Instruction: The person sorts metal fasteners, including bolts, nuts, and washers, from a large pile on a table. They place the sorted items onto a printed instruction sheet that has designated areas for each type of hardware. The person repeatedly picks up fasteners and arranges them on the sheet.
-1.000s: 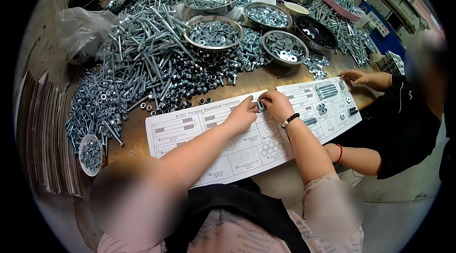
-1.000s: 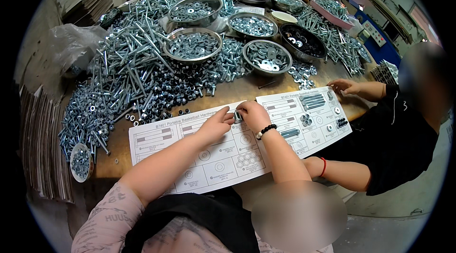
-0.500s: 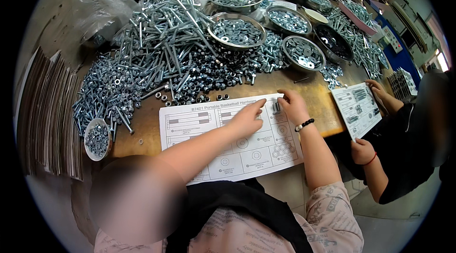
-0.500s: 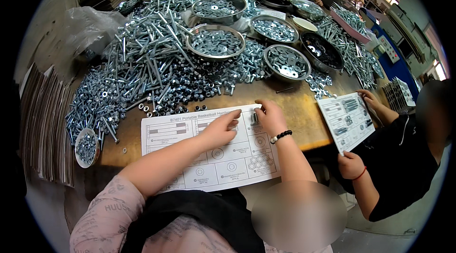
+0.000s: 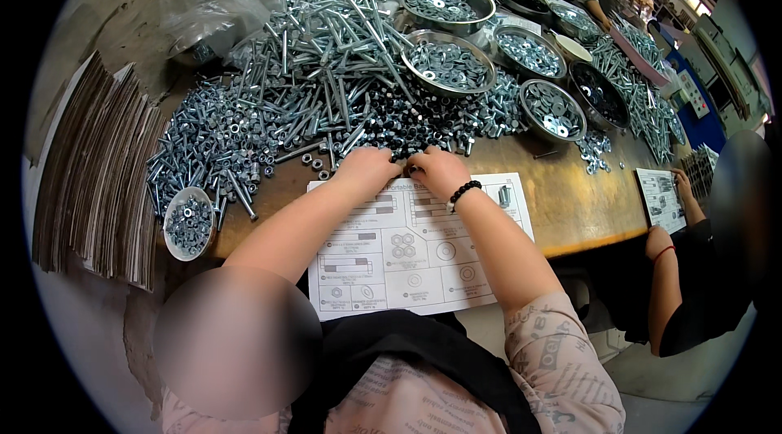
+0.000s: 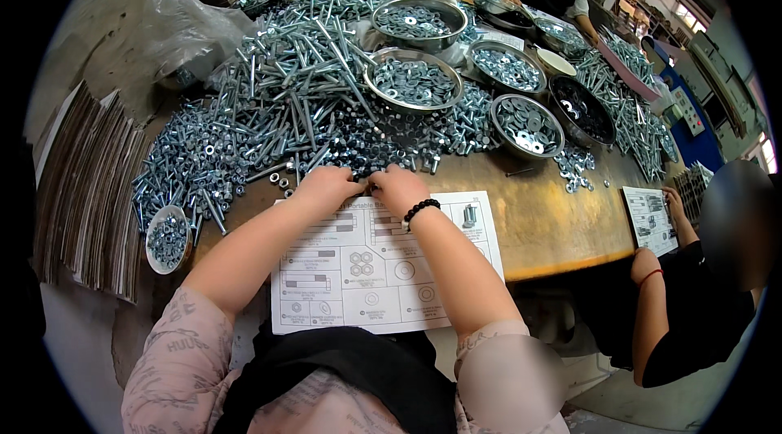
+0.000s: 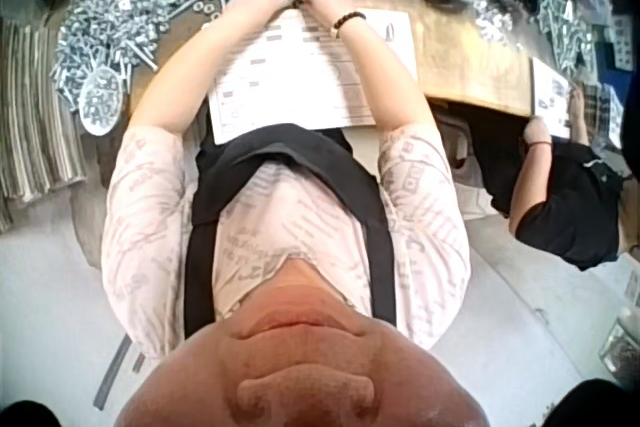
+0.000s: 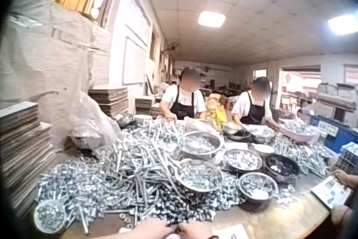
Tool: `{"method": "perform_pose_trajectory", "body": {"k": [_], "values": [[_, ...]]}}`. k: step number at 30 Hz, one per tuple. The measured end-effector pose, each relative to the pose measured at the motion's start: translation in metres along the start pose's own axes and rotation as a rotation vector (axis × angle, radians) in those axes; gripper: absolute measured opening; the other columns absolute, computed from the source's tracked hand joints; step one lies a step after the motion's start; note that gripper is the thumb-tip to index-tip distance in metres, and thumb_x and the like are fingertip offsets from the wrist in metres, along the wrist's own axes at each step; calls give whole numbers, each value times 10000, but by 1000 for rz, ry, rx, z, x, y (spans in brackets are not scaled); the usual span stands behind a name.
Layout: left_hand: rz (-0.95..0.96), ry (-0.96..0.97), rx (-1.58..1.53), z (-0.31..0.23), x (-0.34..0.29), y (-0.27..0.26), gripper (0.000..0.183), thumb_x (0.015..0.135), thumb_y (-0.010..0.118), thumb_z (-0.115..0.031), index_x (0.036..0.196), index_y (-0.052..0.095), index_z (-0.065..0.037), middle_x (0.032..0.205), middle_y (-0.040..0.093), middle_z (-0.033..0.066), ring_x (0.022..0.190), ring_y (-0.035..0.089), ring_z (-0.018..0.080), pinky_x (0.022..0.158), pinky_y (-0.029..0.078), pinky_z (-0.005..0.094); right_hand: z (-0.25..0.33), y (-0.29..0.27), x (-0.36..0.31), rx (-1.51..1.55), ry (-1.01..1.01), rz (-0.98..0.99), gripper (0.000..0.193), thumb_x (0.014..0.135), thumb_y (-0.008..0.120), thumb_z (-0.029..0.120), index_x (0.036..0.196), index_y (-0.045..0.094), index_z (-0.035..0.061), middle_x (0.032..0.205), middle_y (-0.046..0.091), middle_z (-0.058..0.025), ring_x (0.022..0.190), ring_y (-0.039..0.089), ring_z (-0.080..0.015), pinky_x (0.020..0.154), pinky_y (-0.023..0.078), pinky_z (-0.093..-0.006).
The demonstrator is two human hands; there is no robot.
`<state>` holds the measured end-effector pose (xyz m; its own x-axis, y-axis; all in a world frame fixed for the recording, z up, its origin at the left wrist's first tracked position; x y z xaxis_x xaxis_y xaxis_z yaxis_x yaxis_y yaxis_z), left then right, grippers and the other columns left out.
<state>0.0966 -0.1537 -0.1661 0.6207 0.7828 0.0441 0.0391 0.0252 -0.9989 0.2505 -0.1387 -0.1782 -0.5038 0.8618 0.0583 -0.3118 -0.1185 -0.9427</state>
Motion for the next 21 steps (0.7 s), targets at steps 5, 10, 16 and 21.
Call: {"method": "perform_pose_trajectory", "body": {"k": [5, 10, 16, 21], "values": [[67, 80, 5, 7, 11, -2, 225, 733, 576, -135, 954, 615, -158, 842, 560, 88, 779, 592, 265, 660, 474, 384, -17, 4, 11, 8, 9, -37, 172, 792, 589, 199, 958, 596, 154, 910, 539, -118, 842, 570, -298, 702, 475, -392], [91, 90, 1, 5, 15, -1, 201, 717, 590, -138, 917, 598, -131, 849, 559, 88, 793, 593, 269, 684, 471, 378, -14, 0, 8, -37, -21, -25, 176, 787, 591, 168, 960, 587, 138, 910, 540, -119, 854, 564, -309, 709, 472, -400], [192, 75, 62, 2, 16, -10, 182, 713, 585, -130, 893, 595, -110, 861, 585, 98, 835, 597, 274, 713, 474, 382, -35, -35, -24, 224, 19, -172, 178, 770, 608, 153, 944, 618, 123, 906, 576, -106, 872, 551, -296, 744, 452, -367], [-19, -21, -33, -11, 17, -27, 201, 718, 601, -138, 916, 625, -116, 860, 581, 100, 803, 581, 270, 705, 460, 395, -50, -80, -107, 323, 45, -127, 199, 740, 649, 67, 936, 614, 72, 861, 585, -92, 796, 555, -252, 708, 457, -329]]}}
Point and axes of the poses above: each hand's wrist, its own x-axis towards the middle knuckle, its own y-axis out of the palm, z = x × y, the point moved 3 cm from there along x, towards the middle knuckle
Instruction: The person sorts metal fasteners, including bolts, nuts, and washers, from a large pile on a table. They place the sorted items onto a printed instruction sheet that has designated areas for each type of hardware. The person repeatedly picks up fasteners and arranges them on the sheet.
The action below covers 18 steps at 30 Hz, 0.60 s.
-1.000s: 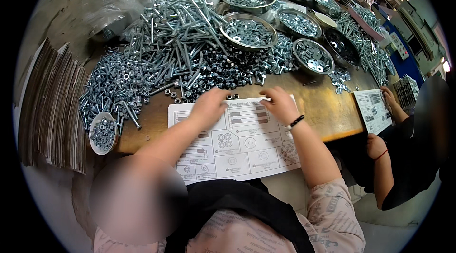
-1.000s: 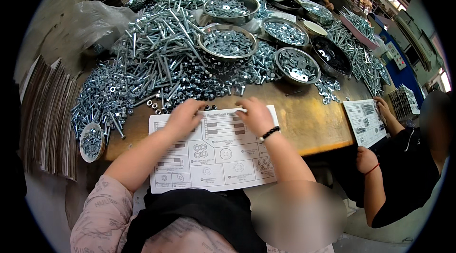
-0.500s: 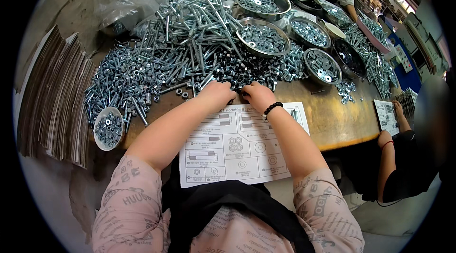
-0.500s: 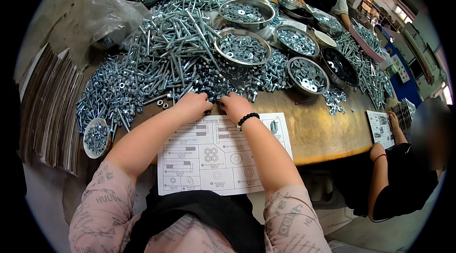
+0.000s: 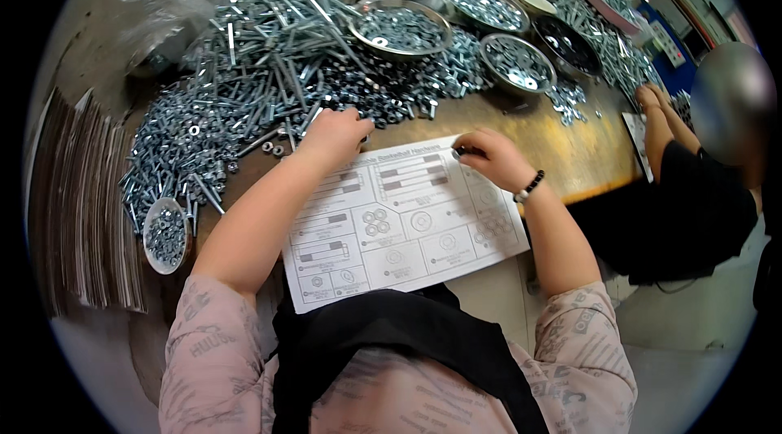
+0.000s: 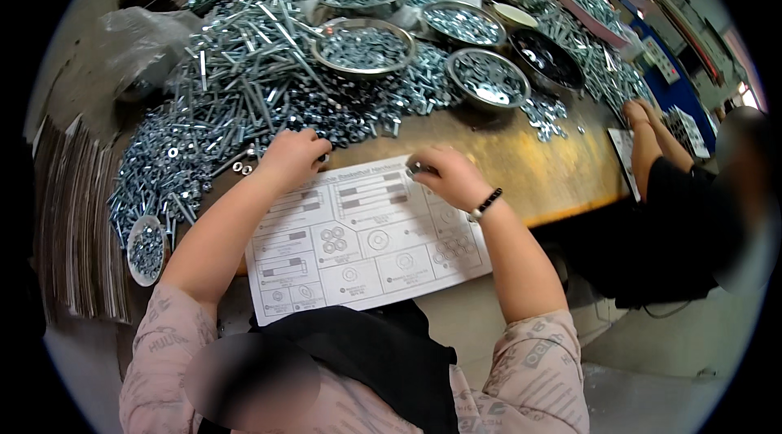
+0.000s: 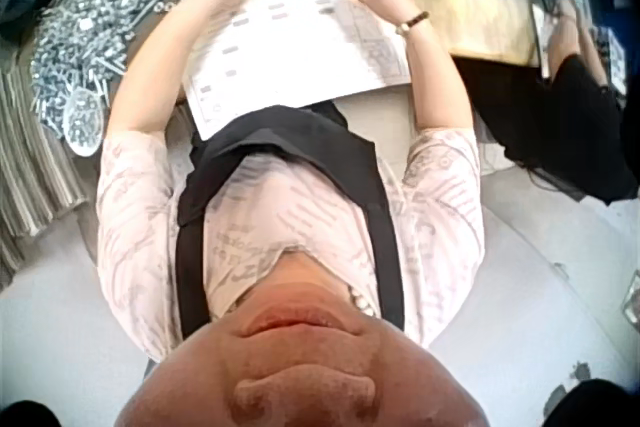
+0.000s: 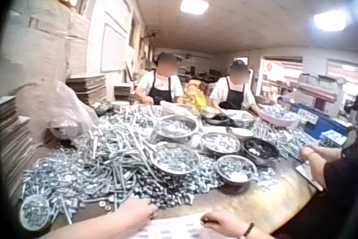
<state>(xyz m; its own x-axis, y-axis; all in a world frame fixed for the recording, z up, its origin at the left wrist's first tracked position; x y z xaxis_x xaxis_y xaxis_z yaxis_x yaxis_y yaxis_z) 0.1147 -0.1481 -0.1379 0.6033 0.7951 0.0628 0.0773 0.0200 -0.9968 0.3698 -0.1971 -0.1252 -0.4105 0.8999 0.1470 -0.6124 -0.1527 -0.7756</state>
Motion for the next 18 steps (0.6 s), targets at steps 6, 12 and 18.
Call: {"method": "perform_pose_trajectory", "body": {"k": [6, 12, 18], "values": [[48, 201, -590, -115, -5, 11, 261, 698, 618, -148, 955, 622, -108, 884, 575, 92, 849, 571, 282, 733, 473, 373, -4, -13, -87, -115, 76, 182, 216, 688, 663, 66, 899, 619, 83, 876, 588, -92, 845, 559, -275, 724, 455, -351], [2, 293, -504, -173, -5, 41, 244, 699, 645, -194, 928, 639, -109, 872, 571, 100, 768, 570, 276, 723, 459, 373, -3, -9, -120, -248, 111, 184, 192, 710, 636, 111, 900, 615, 96, 857, 571, -97, 824, 555, -283, 708, 463, -364], [7, 213, -579, -178, -12, 35, 269, 707, 650, -186, 964, 621, -110, 884, 560, 96, 840, 543, 278, 771, 424, 377, -6, -3, -125, -191, 103, 73, 216, 679, 662, 86, 890, 616, 89, 857, 560, -101, 810, 560, -281, 698, 465, -355]]}}
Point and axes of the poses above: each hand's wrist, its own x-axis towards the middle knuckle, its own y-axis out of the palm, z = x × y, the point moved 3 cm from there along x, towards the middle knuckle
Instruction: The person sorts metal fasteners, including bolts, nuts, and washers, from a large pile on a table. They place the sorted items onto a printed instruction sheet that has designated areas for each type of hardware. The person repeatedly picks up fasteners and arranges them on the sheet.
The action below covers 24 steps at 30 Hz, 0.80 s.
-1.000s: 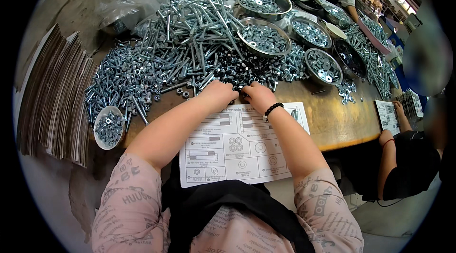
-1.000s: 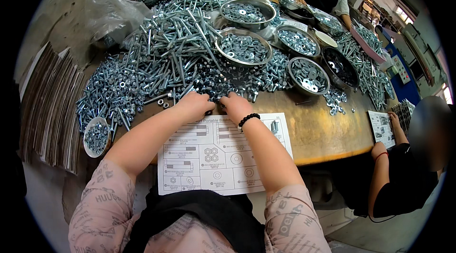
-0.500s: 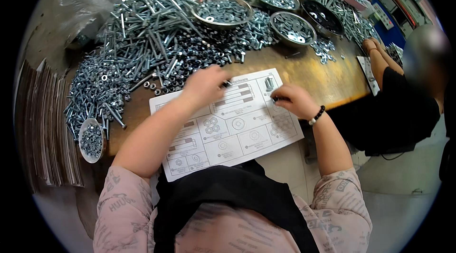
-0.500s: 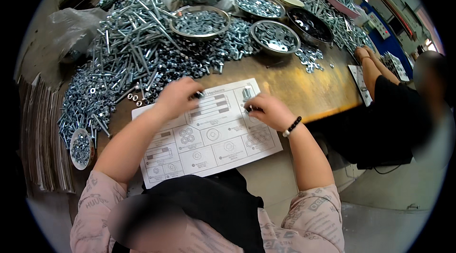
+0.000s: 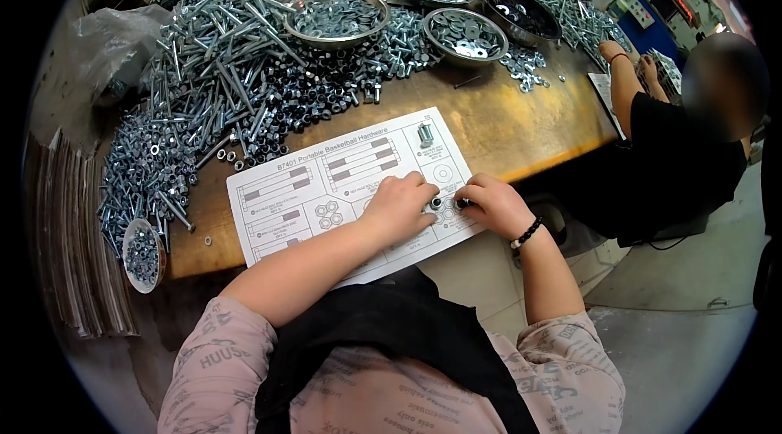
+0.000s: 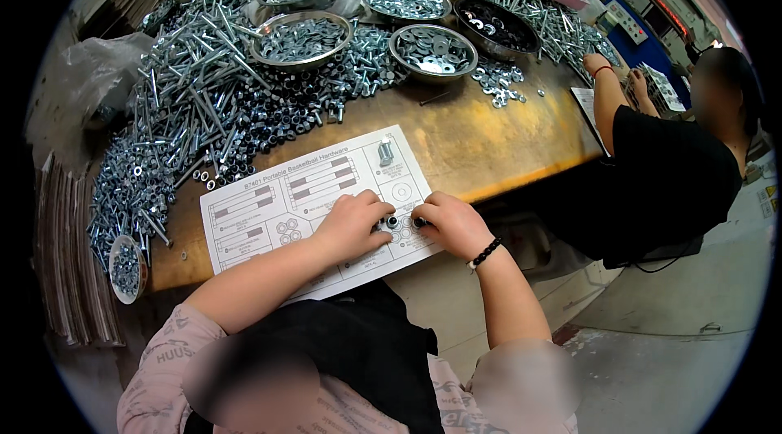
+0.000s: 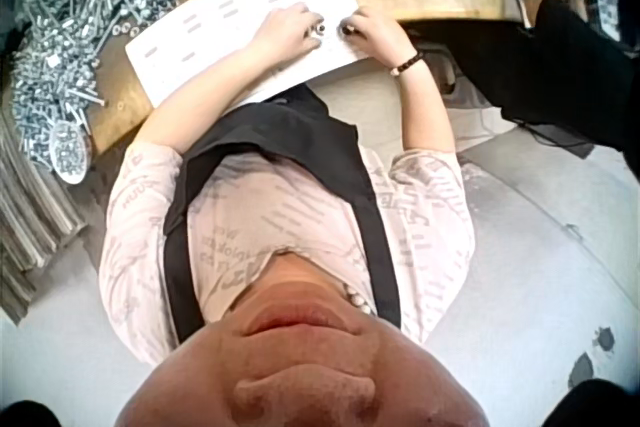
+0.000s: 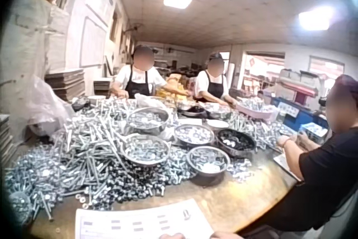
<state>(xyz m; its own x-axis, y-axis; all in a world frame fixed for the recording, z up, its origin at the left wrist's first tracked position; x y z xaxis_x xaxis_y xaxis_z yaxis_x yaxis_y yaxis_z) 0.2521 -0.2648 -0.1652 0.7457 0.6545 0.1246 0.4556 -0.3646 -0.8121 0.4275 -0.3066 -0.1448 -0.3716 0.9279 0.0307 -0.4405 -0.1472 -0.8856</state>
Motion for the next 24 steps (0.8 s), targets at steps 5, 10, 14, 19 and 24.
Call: {"method": "perform_pose_trajectory", "body": {"k": [5, 10, 14, 19, 24], "values": [[-87, 0, -19, 5, -3, 5, 247, 709, 631, -157, 952, 622, -112, 835, 569, 80, 862, 546, 267, 734, 428, 375, -3, 2, -3, -5, 5, 6, 209, 689, 659, 96, 892, 609, 93, 848, 549, -93, 814, 551, -276, 704, 459, -354], [-49, 17, 46, 0, -6, -6, 271, 722, 637, -142, 989, 611, -102, 895, 553, 92, 929, 527, 278, 786, 435, 376, -4, -2, -7, -2, 39, -5, 213, 674, 668, 83, 882, 628, 93, 875, 562, -101, 815, 565, -281, 703, 469, -347], [45, -133, -156, 0, -5, 1, 301, 731, 631, -134, 1024, 590, -77, 948, 533, 115, 945, 525, 291, 817, 437, 370, -5, -4, -8, 19, 51, -19, 222, 667, 672, 76, 884, 629, 92, 877, 560, -98, 821, 564, -281, 706, 469, -345], [108, -80, -236, -11, 2, 12, 281, 765, 543, -81, 1041, 588, -53, 953, 545, 141, 936, 530, 300, 818, 440, 366, -5, -6, -8, 40, 27, -31, 209, 680, 656, 77, 883, 612, 91, 850, 549, -94, 809, 550, -276, 704, 459, -350], [122, -78, -286, -10, 2, 17, 291, 773, 476, -30, 1040, 589, -39, 950, 557, 155, 942, 525, 316, 832, 432, 367, -4, -6, -6, 60, 7, -14, 212, 676, 656, 69, 882, 611, 87, 857, 550, -94, 812, 551, -276, 705, 459, -350]]}}
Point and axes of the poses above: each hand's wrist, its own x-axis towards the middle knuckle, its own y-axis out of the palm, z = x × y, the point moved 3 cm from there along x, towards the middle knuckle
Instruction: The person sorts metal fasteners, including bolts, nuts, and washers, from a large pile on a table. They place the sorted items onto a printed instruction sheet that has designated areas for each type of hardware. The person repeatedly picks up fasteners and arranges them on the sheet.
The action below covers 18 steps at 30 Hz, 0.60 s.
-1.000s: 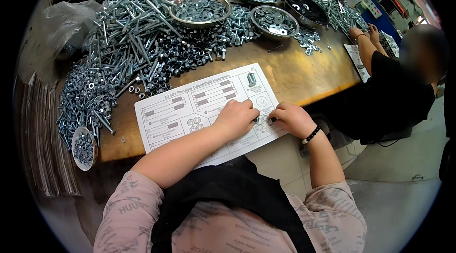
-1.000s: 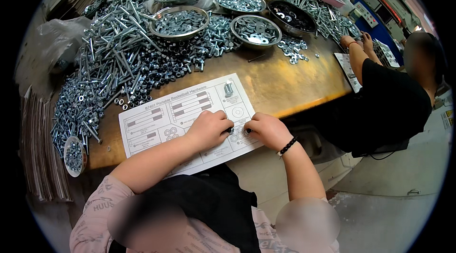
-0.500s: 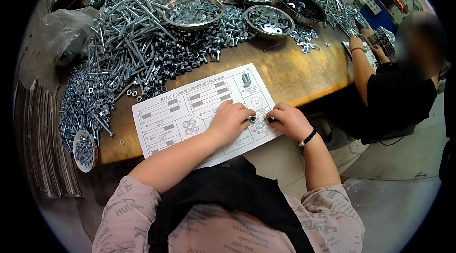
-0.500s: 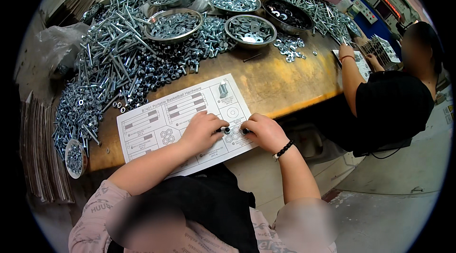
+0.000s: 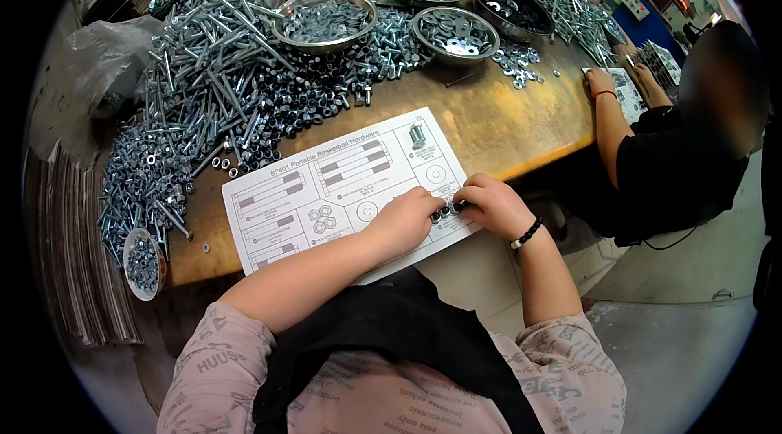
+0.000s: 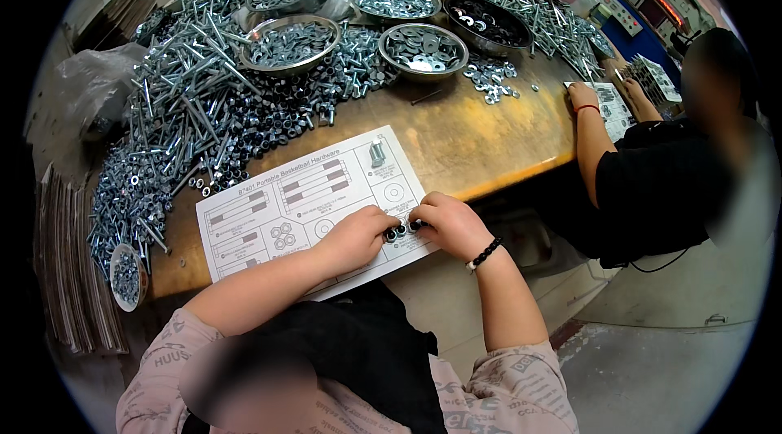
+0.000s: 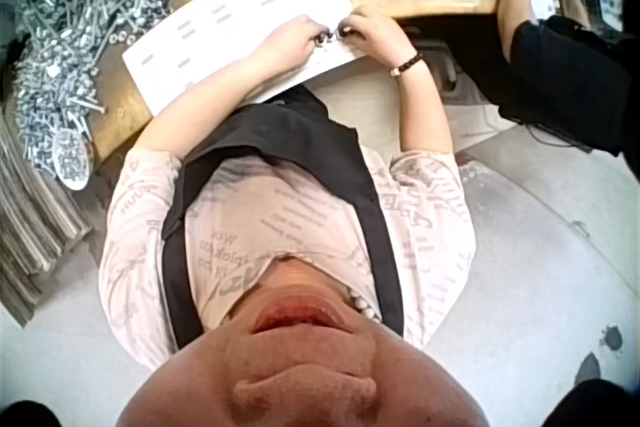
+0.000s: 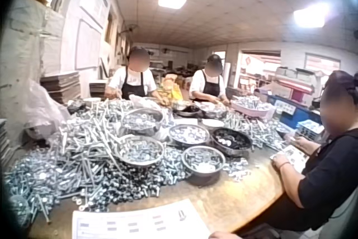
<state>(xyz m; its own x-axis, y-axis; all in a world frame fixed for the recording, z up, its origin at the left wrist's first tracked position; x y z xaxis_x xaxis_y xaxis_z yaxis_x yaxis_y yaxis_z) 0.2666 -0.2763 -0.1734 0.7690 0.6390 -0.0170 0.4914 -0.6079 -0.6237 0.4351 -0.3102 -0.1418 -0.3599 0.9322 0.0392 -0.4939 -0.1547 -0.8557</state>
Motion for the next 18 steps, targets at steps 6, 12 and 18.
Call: {"method": "perform_pose_trajectory", "body": {"k": [6, 12, 18], "values": [[-63, 47, -38, 2, -9, -13, 344, 762, 424, -16, 1070, 575, -40, 1012, 538, 158, 966, 518, 333, 848, 422, 387, 9, -14, 5, -10, 26, 9, 246, 661, 672, 64, 898, 616, 98, 860, 555, -85, 810, 557, -272, 691, 464, -338], [-288, -82, 26, 31, -49, -81, 316, 773, 476, -47, 1076, 567, -38, 1019, 542, 148, 973, 523, 318, 849, 428, 377, 24, -19, 46, 29, -20, -66, 228, 682, 669, 70, 900, 613, 107, 842, 566, -67, 764, 569, -251, 660, 471, -331], [-557, -296, 386, 95, -94, -159, 280, 778, 552, -95, 1054, 579, -62, 940, 565, 134, 899, 548, 309, 781, 452, 388, 41, 17, 128, 19, -100, -3, 173, 757, 613, 118, 923, 615, 72, 889, 577, -108, 834, 568, -282, 725, 462, -358]]}}
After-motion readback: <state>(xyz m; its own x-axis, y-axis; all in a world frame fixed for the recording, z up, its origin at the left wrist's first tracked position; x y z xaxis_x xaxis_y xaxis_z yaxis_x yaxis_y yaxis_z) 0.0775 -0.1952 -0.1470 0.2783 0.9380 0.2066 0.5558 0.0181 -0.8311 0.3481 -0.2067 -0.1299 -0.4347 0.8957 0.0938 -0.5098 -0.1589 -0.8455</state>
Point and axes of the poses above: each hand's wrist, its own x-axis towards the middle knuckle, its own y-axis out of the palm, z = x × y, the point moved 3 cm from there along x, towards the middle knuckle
